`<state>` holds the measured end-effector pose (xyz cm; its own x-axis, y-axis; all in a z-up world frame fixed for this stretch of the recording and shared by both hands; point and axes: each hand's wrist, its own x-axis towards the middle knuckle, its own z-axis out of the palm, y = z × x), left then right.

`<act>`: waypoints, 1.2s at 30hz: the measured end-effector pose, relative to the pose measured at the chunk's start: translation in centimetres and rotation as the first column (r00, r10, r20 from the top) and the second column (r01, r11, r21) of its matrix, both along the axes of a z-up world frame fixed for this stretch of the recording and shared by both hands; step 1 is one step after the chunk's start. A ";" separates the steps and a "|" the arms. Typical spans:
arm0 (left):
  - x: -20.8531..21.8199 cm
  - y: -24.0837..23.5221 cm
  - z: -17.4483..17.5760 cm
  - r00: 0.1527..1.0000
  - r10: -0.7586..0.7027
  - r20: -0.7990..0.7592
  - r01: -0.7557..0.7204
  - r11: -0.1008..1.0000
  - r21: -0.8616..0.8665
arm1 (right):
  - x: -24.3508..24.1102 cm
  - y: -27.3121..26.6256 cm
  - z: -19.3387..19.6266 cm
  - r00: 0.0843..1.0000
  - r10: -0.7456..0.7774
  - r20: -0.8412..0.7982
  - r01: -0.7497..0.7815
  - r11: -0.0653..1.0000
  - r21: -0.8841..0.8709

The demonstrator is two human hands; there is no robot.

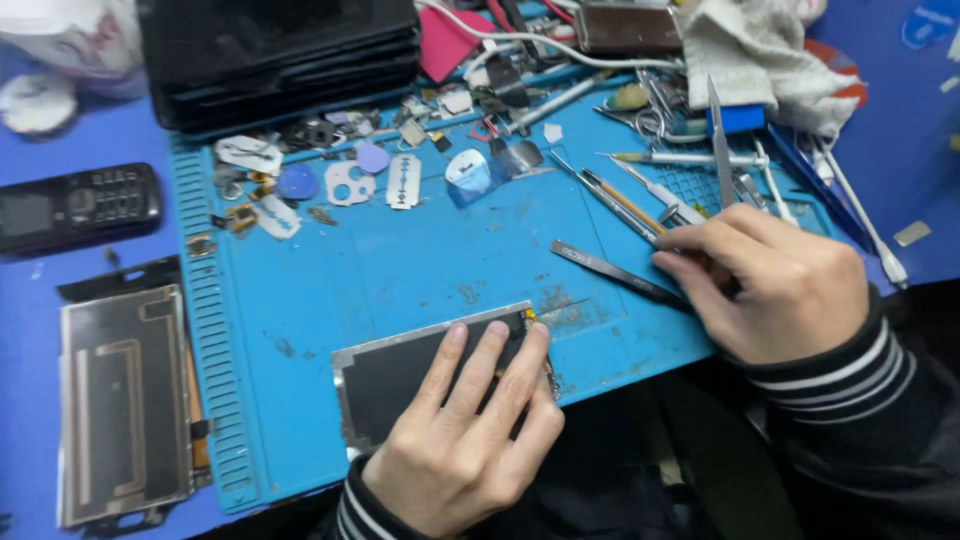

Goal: Repairing a mobile device screen by manipulating small components and ribbon cables with tweezers on a workbench.

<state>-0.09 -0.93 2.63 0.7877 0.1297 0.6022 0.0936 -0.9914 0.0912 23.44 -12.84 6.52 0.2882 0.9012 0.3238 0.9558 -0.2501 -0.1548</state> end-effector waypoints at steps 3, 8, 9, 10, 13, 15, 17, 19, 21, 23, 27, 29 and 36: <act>-0.7 0.2 0.7 0.999 -0.013 0.042 0.013 1.000 0.009 | -1.1 1.0 0.0 0.980 -0.184 0.081 0.190 0.979 -0.071; -2.0 0.4 1.5 0.988 -0.061 0.140 0.065 0.998 -0.021 | 0.0 1.7 -1.6 0.810 -0.289 0.510 0.447 0.868 -0.216; -2.0 -0.3 1.1 0.982 -0.107 0.155 0.123 0.988 -0.095 | 0.3 0.8 -2.2 0.714 -0.320 0.623 0.594 0.748 -0.297; -2.3 -0.2 1.1 0.983 -0.095 0.156 0.110 0.990 -0.089 | 0.0 1.9 -1.5 0.717 -0.314 0.622 0.585 0.757 -0.291; -2.5 -0.3 1.1 0.983 -0.097 0.154 0.111 0.990 -0.086 | -0.6 3.3 0.6 0.812 -0.275 0.514 0.566 0.584 -0.582; -2.7 -0.2 1.2 0.975 -0.102 0.200 0.120 0.989 -0.083 | -1.1 4.0 1.5 0.799 -0.208 0.564 0.575 0.540 -0.614; -2.9 -0.3 1.1 0.975 -0.100 0.199 0.119 0.989 -0.085 | 1.8 2.2 -1.3 0.811 -0.266 0.521 0.534 0.702 -0.471; -3.0 -0.3 0.9 0.975 -0.098 0.200 0.118 0.989 -0.087 | 2.7 1.1 -2.0 0.827 -0.312 0.468 0.480 0.825 -0.299; -3.0 -0.2 0.8 0.973 -0.112 0.200 0.135 0.985 -0.105 | 1.5 0.6 -0.8 0.847 -0.216 -0.485 0.294 0.952 0.089; -2.8 -0.2 0.6 0.973 -0.111 0.202 0.135 0.985 -0.106 | -0.2 0.2 0.0 0.813 -0.144 -0.565 0.271 0.951 0.147; -2.7 -0.3 0.5 0.978 -0.102 0.182 0.121 0.988 -0.097 | -2.8 -0.9 0.1 0.735 0.034 -0.677 0.176 0.955 0.238; -2.6 -0.2 0.6 0.979 -0.090 0.183 0.105 0.992 -0.075 | -3.0 -1.2 -1.6 0.710 0.131 -0.692 0.106 0.951 0.289; -2.3 -0.1 0.5 0.982 -0.084 0.171 0.100 0.991 -0.084 | -5.2 0.0 -3.7 0.572 0.292 -0.767 0.153 0.880 0.449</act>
<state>-2.41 -1.07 3.16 0.6882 0.1222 0.7152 -0.0218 -0.9818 0.1888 18.20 -12.87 2.86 0.5634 0.7564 0.3322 0.3834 0.1167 -0.9162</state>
